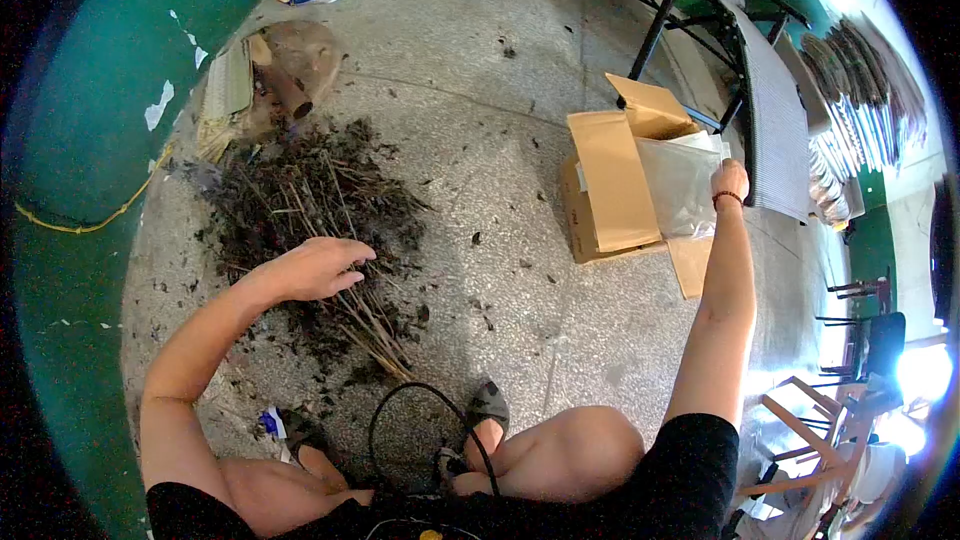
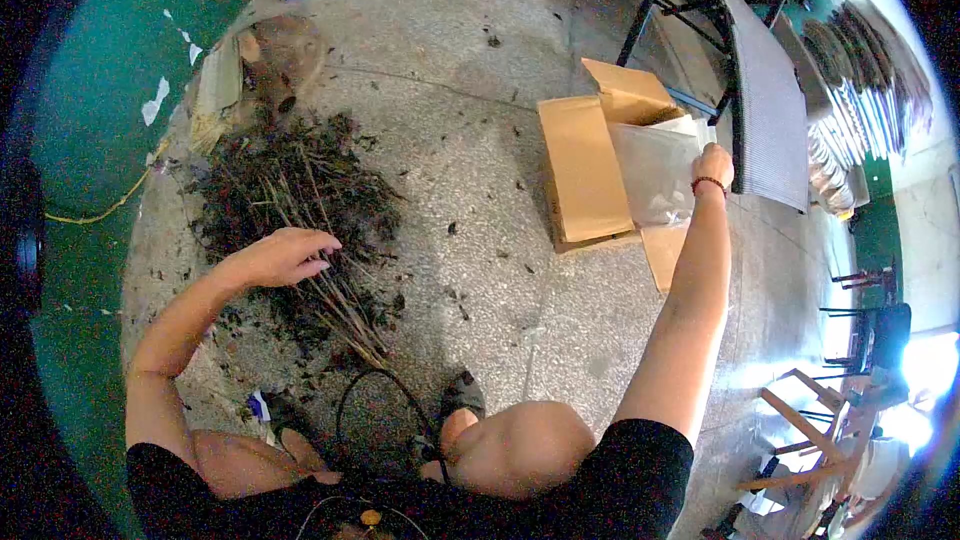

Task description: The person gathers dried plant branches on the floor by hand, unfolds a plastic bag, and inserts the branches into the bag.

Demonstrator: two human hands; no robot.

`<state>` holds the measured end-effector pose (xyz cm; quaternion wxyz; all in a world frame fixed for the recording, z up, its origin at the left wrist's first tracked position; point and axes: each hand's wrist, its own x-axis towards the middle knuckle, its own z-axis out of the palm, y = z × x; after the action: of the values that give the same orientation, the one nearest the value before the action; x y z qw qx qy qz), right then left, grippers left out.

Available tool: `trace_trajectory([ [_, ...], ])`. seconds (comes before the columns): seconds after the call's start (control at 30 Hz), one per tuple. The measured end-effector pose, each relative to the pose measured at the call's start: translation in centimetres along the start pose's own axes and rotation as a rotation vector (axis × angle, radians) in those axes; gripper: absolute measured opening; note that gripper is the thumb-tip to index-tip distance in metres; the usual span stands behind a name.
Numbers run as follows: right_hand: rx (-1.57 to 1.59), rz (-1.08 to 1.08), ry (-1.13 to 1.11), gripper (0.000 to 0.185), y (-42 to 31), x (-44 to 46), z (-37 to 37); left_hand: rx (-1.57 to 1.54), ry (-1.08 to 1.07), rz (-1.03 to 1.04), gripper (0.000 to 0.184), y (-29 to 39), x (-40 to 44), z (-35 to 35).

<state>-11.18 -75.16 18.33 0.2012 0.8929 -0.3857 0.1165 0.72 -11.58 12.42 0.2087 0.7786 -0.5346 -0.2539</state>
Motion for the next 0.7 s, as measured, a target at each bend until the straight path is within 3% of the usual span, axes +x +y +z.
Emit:
trace_trajectory([
  [0.2,-0.022,-0.060,-0.033,0.023,1.5,2.3,1.8,-0.003,-0.012,0.001,0.031,-0.4,0.1,0.4],
  [0.3,0.028,0.028,-0.066,0.023,0.7,2.0,0.5,-0.003,-0.026,-0.002,0.031,-0.5,0.2,0.5],
  [0.37,0.236,0.004,0.022,0.024,0.0,0.9,-0.7,-0.005,-0.040,-0.013,0.032,-0.3,0.3,0.4],
  [0.6,0.253,0.054,-0.029,0.017,-1.7,-0.1,-2.5,0.016,-0.043,-0.005,0.031,-0.5,0.4,0.6],
  [0.7,0.173,-0.025,0.024,0.016,-1.7,0.2,-1.8,0.007,-0.048,-0.011,0.031,-0.1,0.3,0.3],
])
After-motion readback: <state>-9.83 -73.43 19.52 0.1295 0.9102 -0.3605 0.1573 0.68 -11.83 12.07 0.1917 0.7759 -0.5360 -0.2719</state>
